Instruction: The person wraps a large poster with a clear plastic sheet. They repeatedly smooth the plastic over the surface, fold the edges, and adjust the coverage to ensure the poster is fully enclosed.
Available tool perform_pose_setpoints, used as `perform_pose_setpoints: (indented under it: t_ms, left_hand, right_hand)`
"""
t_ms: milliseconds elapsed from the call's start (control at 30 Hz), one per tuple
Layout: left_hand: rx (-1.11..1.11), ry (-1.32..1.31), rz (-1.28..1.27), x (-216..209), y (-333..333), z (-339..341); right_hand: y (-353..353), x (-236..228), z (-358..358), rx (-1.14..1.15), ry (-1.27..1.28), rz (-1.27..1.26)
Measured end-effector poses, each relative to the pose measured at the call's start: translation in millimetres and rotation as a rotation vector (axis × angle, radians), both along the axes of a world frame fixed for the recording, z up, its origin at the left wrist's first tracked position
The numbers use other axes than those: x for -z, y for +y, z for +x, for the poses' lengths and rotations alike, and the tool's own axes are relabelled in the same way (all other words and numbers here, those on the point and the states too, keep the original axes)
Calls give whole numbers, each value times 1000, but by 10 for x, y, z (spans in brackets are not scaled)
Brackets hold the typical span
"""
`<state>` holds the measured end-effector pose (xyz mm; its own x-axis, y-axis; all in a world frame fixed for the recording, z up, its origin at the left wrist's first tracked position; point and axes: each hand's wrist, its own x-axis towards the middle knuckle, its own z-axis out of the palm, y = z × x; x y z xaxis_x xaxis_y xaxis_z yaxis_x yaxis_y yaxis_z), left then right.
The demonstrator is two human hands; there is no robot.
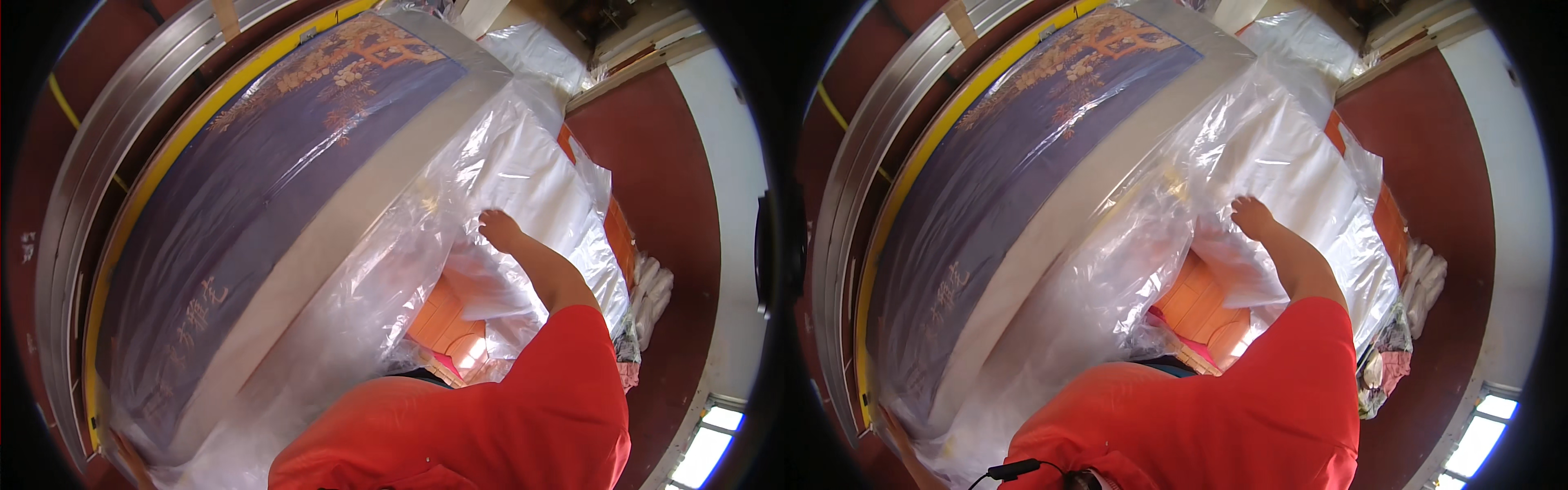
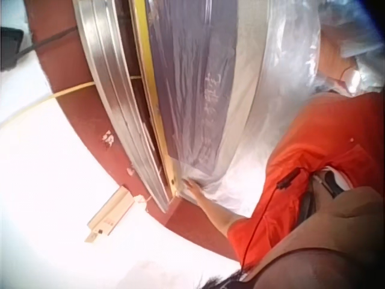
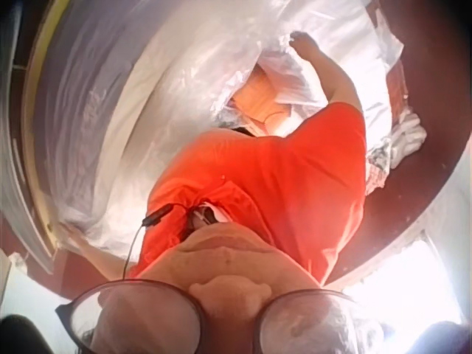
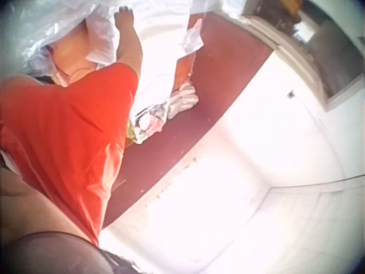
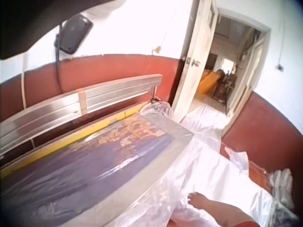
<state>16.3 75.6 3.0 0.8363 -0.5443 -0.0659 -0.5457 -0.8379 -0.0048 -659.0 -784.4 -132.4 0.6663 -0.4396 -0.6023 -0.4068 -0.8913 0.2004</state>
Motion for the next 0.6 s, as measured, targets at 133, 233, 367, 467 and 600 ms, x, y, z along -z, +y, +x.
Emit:
perform_pose_setpoints:
  t_ms: [133, 233, 367, 467, 600]
  left_hand:
    - [-313, -301, 986, -647, -1673, -783]
    - [-299, -412, 635, -539, -1507, -708]
    - [-244, -219, 742, -236, -1247, -561]
    - [-220, -253, 779, -194, -1344, -668]
    - [-207, -264, 849, -177, -1283, -652]
  right_hand:
    - [35, 115, 186, 198, -213, -219]
    - [6, 324, 554, 386, -217, -347]
    - [-11, 355, 571, 602, -80, -131]
    - [17, 275, 252, 395, 60, -206]
    - [114, 127, -5, -170, -191, -250]
